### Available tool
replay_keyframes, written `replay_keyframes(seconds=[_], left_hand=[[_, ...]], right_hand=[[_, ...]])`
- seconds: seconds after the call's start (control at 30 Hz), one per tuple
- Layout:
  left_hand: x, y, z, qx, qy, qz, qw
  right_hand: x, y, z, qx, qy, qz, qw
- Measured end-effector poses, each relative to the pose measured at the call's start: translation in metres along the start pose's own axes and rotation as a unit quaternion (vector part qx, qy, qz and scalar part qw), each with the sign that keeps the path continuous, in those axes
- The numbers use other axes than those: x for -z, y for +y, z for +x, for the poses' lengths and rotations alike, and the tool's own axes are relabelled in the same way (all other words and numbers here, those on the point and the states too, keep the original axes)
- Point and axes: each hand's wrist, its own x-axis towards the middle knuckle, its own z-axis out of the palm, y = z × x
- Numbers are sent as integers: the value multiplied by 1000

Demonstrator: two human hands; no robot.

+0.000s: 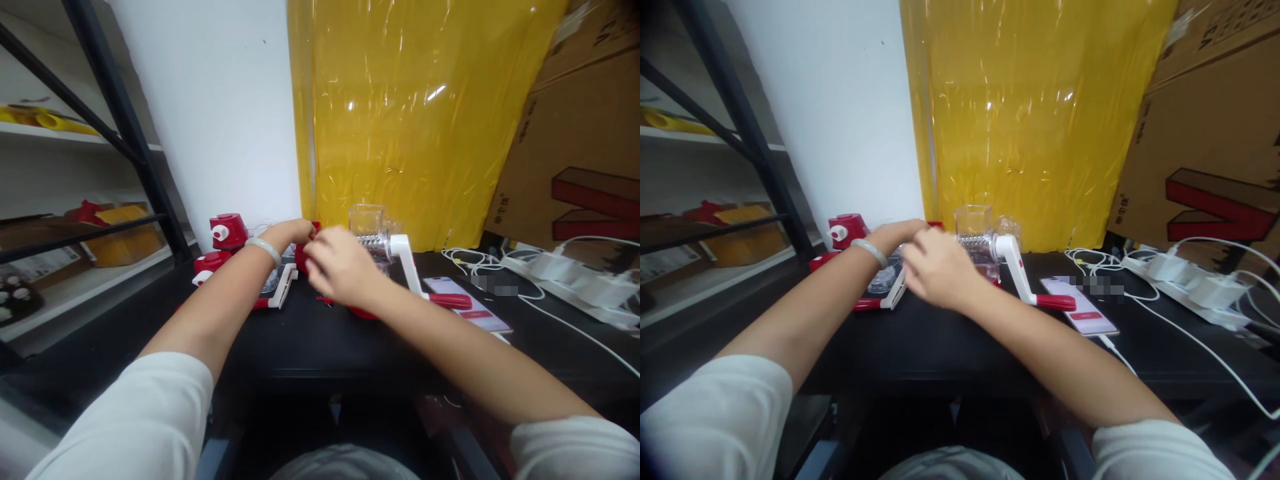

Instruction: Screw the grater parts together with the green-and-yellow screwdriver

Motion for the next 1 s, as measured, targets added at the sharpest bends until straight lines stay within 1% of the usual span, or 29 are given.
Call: replay_keyframes(seconds=[0.03,0.07,0.1,0.17,0.23,0.27,0.33,0.4,0.5,0.7,0.87,0.93,1.0], left_hand=[[0,1,-1,8,-4,4,1000],[0,2,-3,18,-8,9,1000],[1,3,-4,26,-10,14,1000],[3,6,-8,29,-10,20,999],[4,9,-11,27,-10,23,999],[4,10,-13,26,-9,24,999],[3,12,-15,25,-3,24,999],[1,12,-16,27,4,24,999],[-2,13,-19,27,15,20,999],[-5,13,-22,26,36,13,999],[-6,14,-21,22,45,14,999],[-6,15,-22,18,50,16,998],[-5,15,-22,15,56,19,998]], right_hand=[[-12,-11,-3,27,-67,13,997],[-25,-19,-5,25,-124,21,992],[-40,-23,-6,-1,-167,28,986],[-71,-21,-3,-87,-242,40,966],[-99,-10,5,-182,-311,52,931],[-111,-4,9,-219,-334,66,914],[-128,6,17,-242,-347,74,903],[-139,11,22,-265,-362,83,890],[-145,13,23,-303,-368,78,875],[-146,11,23,-362,-359,66,858],[-144,10,26,-367,-364,64,854],[-139,8,26,-362,-361,62,857],[-132,3,27,-345,-354,60,867]])
